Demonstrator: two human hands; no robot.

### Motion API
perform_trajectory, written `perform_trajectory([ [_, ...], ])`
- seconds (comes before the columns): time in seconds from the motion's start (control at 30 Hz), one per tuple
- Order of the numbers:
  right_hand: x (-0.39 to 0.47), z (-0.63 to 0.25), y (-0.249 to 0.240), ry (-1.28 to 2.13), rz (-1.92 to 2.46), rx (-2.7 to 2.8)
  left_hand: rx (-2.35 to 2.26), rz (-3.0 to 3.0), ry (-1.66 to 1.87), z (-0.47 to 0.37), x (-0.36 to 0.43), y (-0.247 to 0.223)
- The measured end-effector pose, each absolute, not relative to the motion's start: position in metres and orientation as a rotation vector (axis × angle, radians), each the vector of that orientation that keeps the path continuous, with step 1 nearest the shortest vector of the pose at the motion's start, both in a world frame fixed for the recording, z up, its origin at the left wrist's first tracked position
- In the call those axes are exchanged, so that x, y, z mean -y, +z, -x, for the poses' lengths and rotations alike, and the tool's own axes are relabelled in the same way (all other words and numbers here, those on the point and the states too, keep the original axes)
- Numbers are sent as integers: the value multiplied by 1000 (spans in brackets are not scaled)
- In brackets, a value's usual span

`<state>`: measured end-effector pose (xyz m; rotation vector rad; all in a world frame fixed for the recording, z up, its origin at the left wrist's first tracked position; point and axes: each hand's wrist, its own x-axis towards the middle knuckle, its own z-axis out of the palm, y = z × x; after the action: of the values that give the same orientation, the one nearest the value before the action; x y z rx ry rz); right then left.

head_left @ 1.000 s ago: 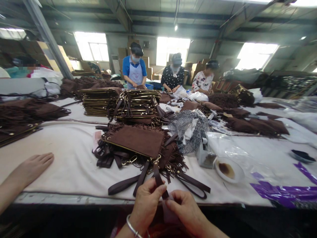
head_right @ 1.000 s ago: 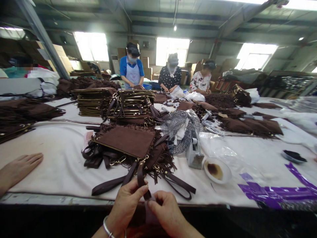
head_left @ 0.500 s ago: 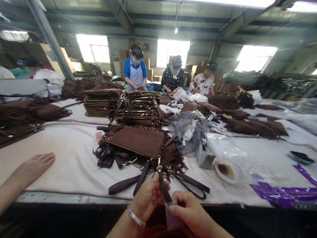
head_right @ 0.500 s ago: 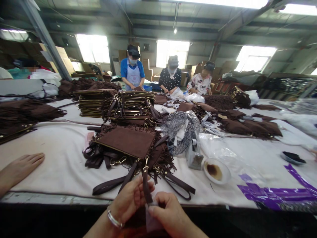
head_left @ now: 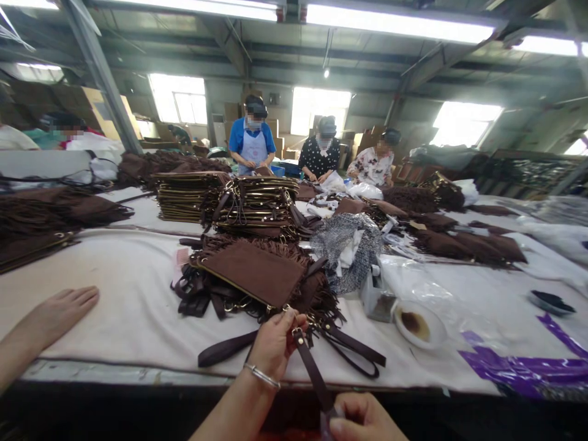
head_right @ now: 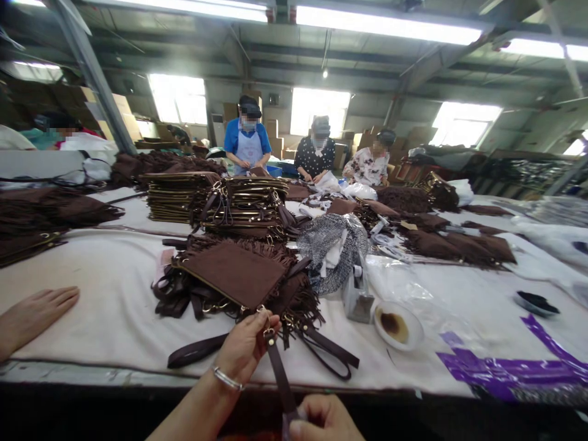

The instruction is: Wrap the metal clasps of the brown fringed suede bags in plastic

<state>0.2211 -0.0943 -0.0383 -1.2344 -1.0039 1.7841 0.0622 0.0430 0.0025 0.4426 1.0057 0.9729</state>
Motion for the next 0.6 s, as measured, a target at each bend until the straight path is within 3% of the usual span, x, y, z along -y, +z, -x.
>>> perform_trajectory([
  [0.3, 58, -188, -27, 1506, 1489, 931, -1090, -586, 982, -60, -8, 4],
  [0.6, 29, -174, -4, 1521, 1258, 937, -1007, -578, 960, -48, -2, 5],
])
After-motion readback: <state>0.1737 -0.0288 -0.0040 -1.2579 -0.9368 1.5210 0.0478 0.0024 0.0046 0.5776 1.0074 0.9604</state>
